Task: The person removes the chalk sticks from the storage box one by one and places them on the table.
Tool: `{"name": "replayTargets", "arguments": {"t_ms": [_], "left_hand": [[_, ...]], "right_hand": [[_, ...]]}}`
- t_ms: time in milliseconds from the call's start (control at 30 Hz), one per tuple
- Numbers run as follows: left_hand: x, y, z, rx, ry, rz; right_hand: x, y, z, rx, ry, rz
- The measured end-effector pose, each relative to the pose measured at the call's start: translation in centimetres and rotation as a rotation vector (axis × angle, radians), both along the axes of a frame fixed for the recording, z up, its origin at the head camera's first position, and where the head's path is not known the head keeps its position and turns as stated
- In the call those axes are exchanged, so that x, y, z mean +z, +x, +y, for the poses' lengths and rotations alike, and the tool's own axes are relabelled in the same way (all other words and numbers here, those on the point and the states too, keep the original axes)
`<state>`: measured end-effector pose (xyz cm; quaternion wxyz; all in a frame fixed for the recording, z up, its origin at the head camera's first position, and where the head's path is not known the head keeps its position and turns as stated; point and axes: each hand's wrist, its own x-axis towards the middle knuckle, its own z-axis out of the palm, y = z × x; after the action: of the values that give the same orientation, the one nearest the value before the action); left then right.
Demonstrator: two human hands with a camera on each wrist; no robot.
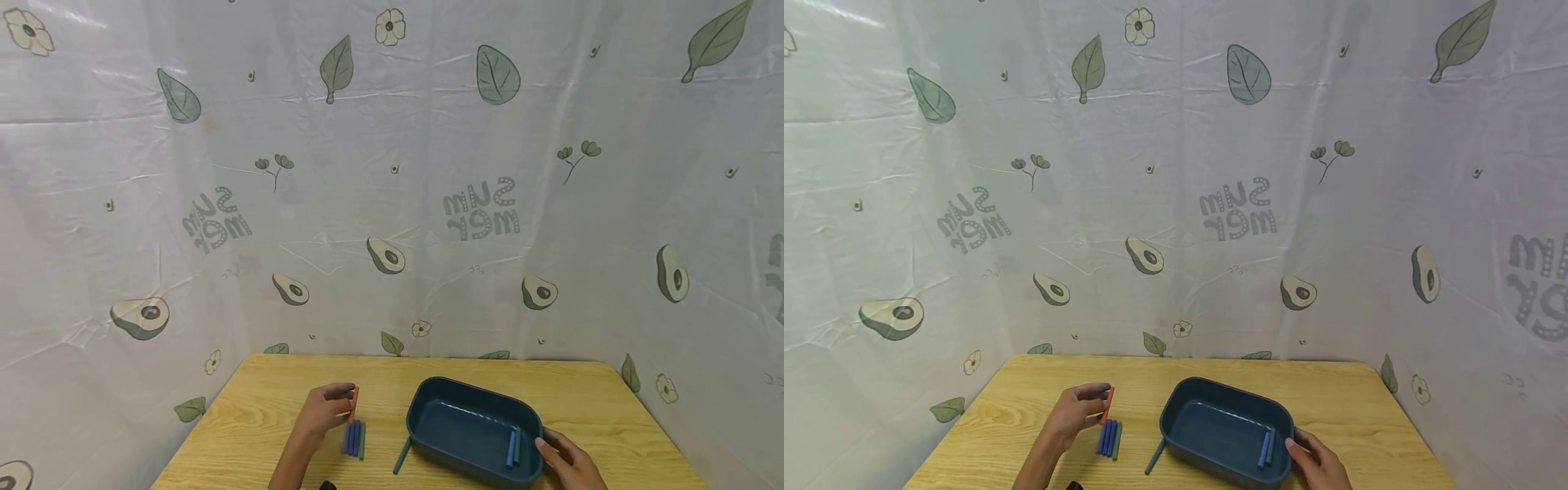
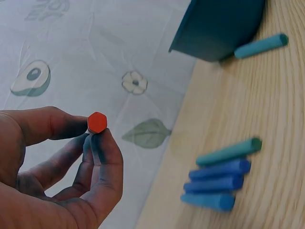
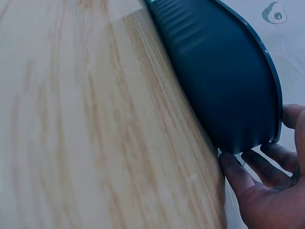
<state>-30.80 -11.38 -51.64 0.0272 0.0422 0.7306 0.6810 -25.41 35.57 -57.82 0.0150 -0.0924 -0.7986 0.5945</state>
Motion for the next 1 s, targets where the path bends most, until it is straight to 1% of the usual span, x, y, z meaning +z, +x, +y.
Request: {"name": "replayTargets", "arguments": {"t_ms": [167,300,567,667,800,1000], "left_hand": [[-0.5,0.0,-1.5,0.04,-0.033,-0.009],[-0.6,-0.1,-2.2,0.065,-0.039,-0.016],[-0.3,0.1,-2.5,0.055,-0.021,-0.024],[-0.4,0.0,-2.5,0.054,-0.025,-0.026],[-1.0,-0.4,-2.5,0.057,-0.021,-0.031],[-2.6,-1.0,-2.5,0.038,-0.008,-0.047]], "right_hand": [[-0.1,-0.1,0.0,0.001,0.003,-0.002],[-0.1,-0.1,0.1,0.002,0.011,-0.005],[-0.1,-0.2,0.2,0.009,0.021,-0.005],[0.0,-0.3,0.3,0.011,0.032,-0.009],[0.0,-0.3,0.4,0.013,0.031,-0.012],[-0.1,-0.3,0.3,0.005,0.006,-0.018]]}}
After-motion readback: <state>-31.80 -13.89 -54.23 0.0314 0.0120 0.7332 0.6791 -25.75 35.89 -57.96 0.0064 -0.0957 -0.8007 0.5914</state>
